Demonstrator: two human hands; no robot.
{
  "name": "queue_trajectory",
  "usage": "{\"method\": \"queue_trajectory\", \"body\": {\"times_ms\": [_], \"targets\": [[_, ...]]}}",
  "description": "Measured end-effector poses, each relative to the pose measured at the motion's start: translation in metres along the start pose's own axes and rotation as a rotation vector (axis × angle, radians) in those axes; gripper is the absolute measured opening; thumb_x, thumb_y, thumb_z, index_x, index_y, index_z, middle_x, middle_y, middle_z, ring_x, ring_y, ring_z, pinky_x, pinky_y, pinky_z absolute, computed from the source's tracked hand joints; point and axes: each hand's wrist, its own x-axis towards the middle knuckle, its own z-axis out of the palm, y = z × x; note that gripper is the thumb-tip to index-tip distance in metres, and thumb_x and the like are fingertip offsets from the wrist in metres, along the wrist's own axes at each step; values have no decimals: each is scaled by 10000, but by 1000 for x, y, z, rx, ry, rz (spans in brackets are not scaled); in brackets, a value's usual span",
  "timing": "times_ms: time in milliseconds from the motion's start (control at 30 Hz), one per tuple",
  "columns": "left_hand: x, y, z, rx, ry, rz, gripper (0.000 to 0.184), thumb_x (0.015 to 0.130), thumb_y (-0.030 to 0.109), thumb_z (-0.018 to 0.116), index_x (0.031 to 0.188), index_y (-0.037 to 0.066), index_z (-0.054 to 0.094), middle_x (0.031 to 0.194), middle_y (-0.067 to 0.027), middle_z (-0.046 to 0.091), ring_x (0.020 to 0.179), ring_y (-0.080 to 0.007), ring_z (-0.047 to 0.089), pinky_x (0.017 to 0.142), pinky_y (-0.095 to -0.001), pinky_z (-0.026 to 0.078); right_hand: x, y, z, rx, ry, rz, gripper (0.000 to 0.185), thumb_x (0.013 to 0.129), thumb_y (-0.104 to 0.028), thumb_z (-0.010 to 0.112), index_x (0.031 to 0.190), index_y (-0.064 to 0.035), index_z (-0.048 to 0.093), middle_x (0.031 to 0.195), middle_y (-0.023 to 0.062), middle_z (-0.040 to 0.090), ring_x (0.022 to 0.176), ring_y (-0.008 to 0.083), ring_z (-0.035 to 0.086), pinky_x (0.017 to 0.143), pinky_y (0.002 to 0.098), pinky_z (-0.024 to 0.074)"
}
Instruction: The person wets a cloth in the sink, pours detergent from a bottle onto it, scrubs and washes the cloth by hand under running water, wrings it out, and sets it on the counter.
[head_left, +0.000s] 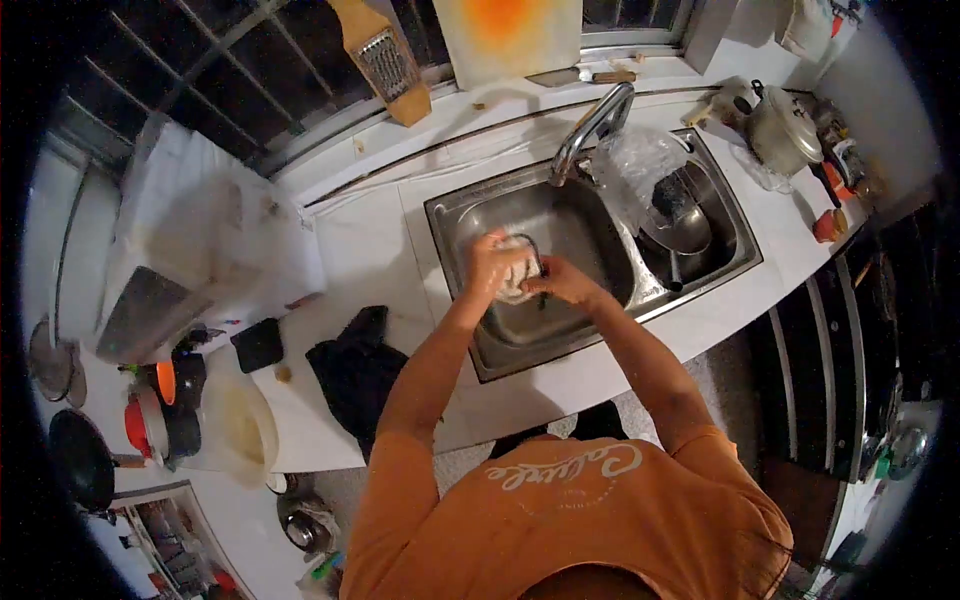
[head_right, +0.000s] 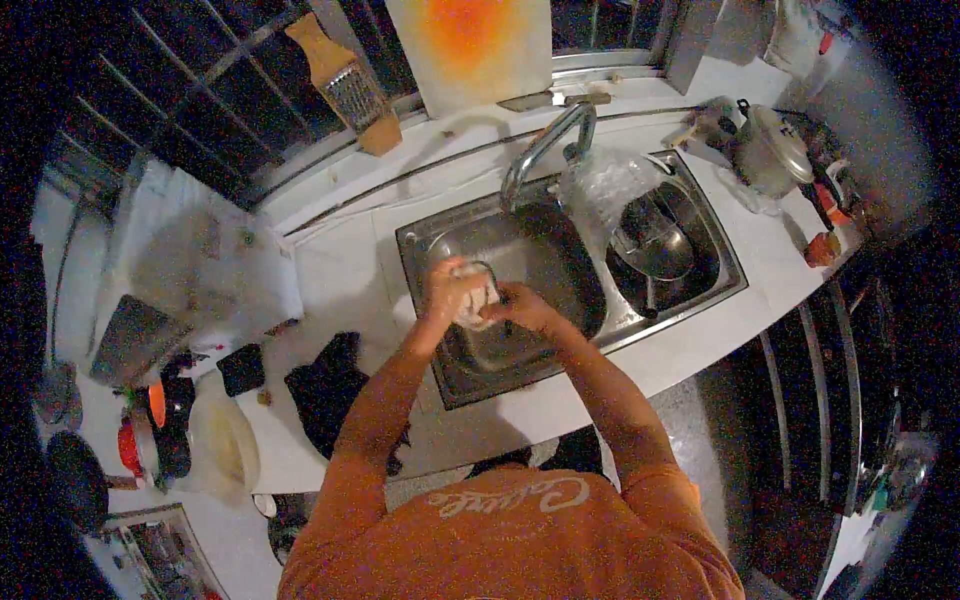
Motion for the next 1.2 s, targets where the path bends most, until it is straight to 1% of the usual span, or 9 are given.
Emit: {"method": "queue_trajectory", "body": {"times_ms": [333, 567, 800, 867, 933, 1000, 1067, 1133, 1200], "targets": [[23, -8, -15, -959, 213, -577, 162, 750, 158, 528, 835, 25, 563, 839, -115, 594, 824, -297, 574, 757, -412, 465, -8, 13, 11, 1117, 271, -173, 563, 811, -513, 450, 1152, -66, 465, 1153, 79, 506, 1041, 243, 491, 831, 383, 415], [18, -22, 10, -957, 214, -708, 212, 707, 67, 491, 895, -4, 560, 941, -136, 577, 854, -311, 566, 786, -460, 459, -16, 0, 7, 1055, 233, -228, 633, 793, -563, 445, 1223, -101, 395, 1205, 84, 458, 1099, 243, 456, 905, 377, 384], [-47, -23, 82, -304, -156, -73, 343, 614, -3, 609, 950, 62, 583, 1055, -122, 548, 1024, -262, 504, 834, -360, 429, 20, 56, -22, 1096, 609, -294, 494, 816, -511, 441, 1068, -90, 494, 1041, 78, 520, 937, 217, 499, 804, 358, 409], [-52, -15, 99, 765, -27, 632, 173, 683, 183, 678, 719, 38, 591, 842, -128, 573, 850, -243, 556, 707, -330, 440, 26, 79, -9, 1254, 417, -174, 403, 828, -465, 435, 977, -97, 503, 918, 67, 513, 803, 206, 496, 696, 332, 414], [17, -63, 86, 771, -145, -190, 238, 729, 254, 634, 675, 37, 553, 651, -124, 528, 643, -239, 540, 595, -356, 430, 23, 64, 11, 1377, 239, -98, 328, 841, -419, 429, 886, -104, 512, 795, 55, 506, 669, 195, 492, 589, 307, 420], [19, -29, 63, 659, -36, 38, 329, 767, 312, 567, 661, 7, 505, 585, -162, 491, 515, -225, 471, 531, -363, 410, 14, 38, 16, 652, 581, 276, 274, 869, -331, 398, 895, -92, 531, 790, 65, 536, 585, 189, 495, 519, 301, 428], [12, -43, 71, 758, 7, -21, 370, 730, 401, 564, 619, 48, 537, 715, -171, 582, 698, -342, 560, 589, -410, 422, 62, 157, -4, 482, 540, 1, 293, 872, -322, 402, 930, -68, 535, 809, 77, 555, 599, 196, 508, 546, 305, 438], [-33, -67, 99, 872, -10, 252, 347, 757, 354, 551, 644, 27, 537, 693, -175, 552, 636, -298, 527, 577, -393, 410, 75, 216, -34, 1994, -86, -318, 294, 788, -400, 529, 745, -109, 547, 664, 64, 555, 678, 199, 537, 593, 345, 436], [-33, -91, 95, 994, -21, 536, 323, 785, 308, 538, 668, 6, 537, 670, -180, 522, 574, -254, 495, 565, -375, 398, 41, 105, -24, 1479, 131, -223, 285, 860, -344, 440, 921, -83, 537, 803, 83, 559, 664, 198, 530, 576, 319, 451]]}}
